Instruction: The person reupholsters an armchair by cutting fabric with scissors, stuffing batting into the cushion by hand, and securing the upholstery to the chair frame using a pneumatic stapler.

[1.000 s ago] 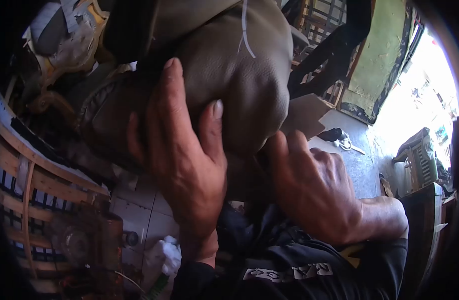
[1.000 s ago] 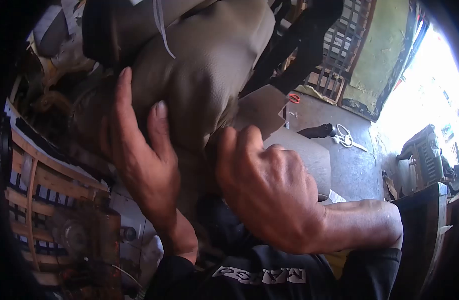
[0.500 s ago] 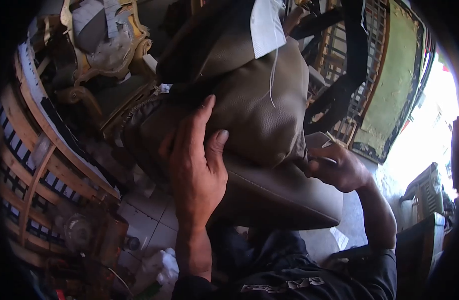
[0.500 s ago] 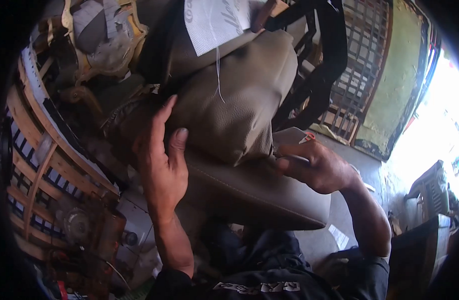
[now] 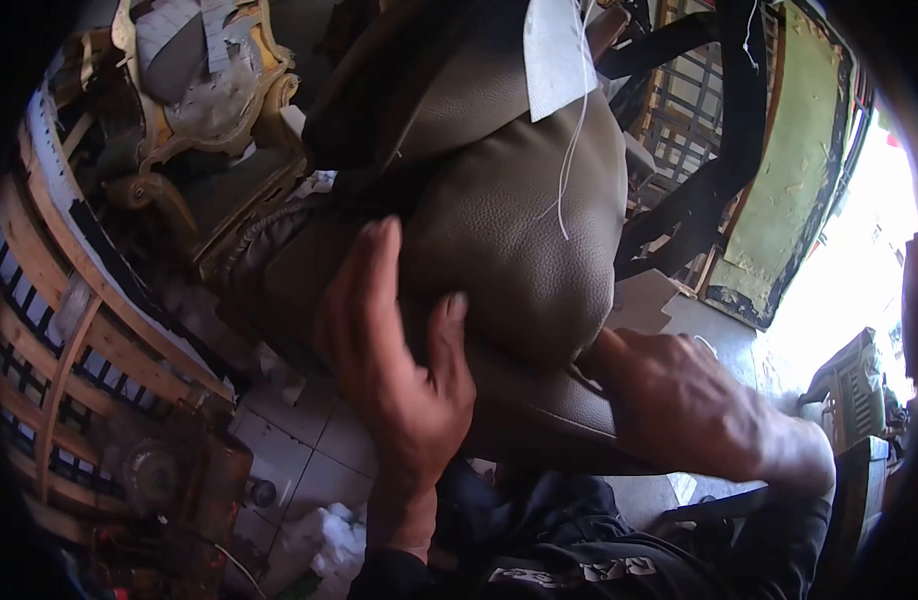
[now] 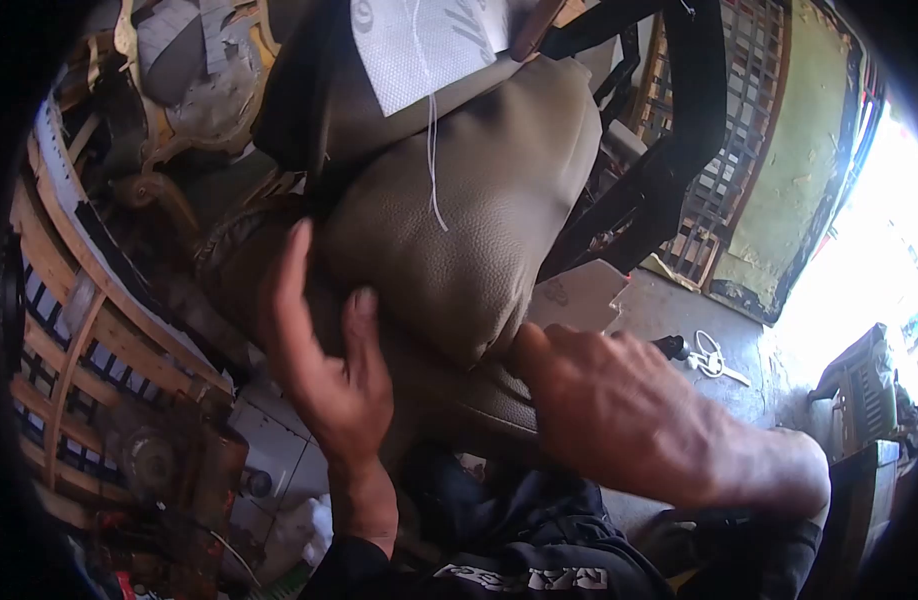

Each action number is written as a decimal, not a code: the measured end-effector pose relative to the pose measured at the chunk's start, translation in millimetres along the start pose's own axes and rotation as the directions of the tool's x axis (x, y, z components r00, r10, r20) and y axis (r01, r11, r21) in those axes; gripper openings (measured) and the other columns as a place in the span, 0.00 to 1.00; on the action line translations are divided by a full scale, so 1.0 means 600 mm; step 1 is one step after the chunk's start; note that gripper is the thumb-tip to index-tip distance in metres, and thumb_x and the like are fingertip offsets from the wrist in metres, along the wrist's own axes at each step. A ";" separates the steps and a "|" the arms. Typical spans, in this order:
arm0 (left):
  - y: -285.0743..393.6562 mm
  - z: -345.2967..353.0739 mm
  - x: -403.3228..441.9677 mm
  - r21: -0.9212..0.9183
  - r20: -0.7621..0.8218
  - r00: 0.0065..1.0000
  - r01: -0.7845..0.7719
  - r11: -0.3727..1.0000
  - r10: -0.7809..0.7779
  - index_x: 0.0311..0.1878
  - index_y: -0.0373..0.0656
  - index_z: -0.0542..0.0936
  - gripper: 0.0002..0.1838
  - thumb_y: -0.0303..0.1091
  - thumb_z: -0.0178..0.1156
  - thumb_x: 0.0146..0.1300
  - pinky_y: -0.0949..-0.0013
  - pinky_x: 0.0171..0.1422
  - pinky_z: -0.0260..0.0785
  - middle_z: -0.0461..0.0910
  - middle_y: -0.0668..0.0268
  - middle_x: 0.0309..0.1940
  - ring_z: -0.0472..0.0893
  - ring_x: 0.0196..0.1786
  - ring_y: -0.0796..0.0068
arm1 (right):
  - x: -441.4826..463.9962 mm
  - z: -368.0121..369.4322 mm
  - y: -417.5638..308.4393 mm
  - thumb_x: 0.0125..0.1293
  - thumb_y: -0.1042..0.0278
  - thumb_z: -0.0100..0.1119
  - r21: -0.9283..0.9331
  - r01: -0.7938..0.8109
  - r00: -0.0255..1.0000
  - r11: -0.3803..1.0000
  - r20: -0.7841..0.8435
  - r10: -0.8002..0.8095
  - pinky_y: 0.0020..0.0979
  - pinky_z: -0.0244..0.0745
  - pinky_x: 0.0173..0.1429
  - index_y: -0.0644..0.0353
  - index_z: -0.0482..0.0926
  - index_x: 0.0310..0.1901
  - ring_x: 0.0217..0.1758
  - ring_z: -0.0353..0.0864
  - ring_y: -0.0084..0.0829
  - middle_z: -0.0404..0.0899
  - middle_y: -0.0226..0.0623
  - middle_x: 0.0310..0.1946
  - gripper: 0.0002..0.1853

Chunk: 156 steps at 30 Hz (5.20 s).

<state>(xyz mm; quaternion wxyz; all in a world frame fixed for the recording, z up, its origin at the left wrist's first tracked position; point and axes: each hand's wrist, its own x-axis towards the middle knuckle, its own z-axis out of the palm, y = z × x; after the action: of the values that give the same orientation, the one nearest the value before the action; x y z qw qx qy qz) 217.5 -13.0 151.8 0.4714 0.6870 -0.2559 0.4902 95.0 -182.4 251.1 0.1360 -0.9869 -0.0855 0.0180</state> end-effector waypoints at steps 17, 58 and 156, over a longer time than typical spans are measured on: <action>0.046 -0.033 0.009 0.140 0.562 0.791 -0.377 0.915 0.240 0.56 0.30 0.82 0.20 0.35 0.56 0.67 0.47 0.76 0.63 0.83 0.48 0.56 0.82 0.61 0.52 | 0.010 0.076 -0.008 0.64 0.73 0.54 -0.472 -0.199 0.941 0.859 -0.337 0.032 0.43 0.82 0.27 0.63 0.73 0.39 0.25 0.86 0.48 0.80 0.45 0.31 0.05; 0.087 -0.063 0.002 0.042 0.709 0.682 -0.296 0.954 0.180 0.54 0.25 0.81 0.23 0.34 0.57 0.61 0.40 0.74 0.65 0.82 0.41 0.52 0.82 0.59 0.43 | -0.022 0.073 0.003 0.63 0.71 0.57 -0.204 -0.101 0.976 0.974 -0.211 0.057 0.43 0.81 0.22 0.64 0.71 0.38 0.23 0.87 0.48 0.78 0.43 0.28 0.07; -0.051 -0.036 -0.027 -0.096 0.126 0.965 -0.220 0.971 0.231 0.56 0.43 0.83 0.17 0.41 0.62 0.69 0.57 0.77 0.56 0.89 0.65 0.45 0.85 0.54 0.71 | 0.107 -0.034 0.056 0.69 0.24 0.46 -0.127 0.294 0.780 0.947 -0.541 -0.314 0.56 0.69 0.70 0.66 0.80 0.61 0.68 0.76 0.53 0.78 0.60 0.60 0.45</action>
<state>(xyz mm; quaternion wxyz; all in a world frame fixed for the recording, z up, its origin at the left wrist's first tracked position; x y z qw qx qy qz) 226.8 17.9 126.7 0.4213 0.6658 -0.3837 0.4817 165.1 -208.6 261.0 0.1385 -0.9246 -0.2007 -0.2926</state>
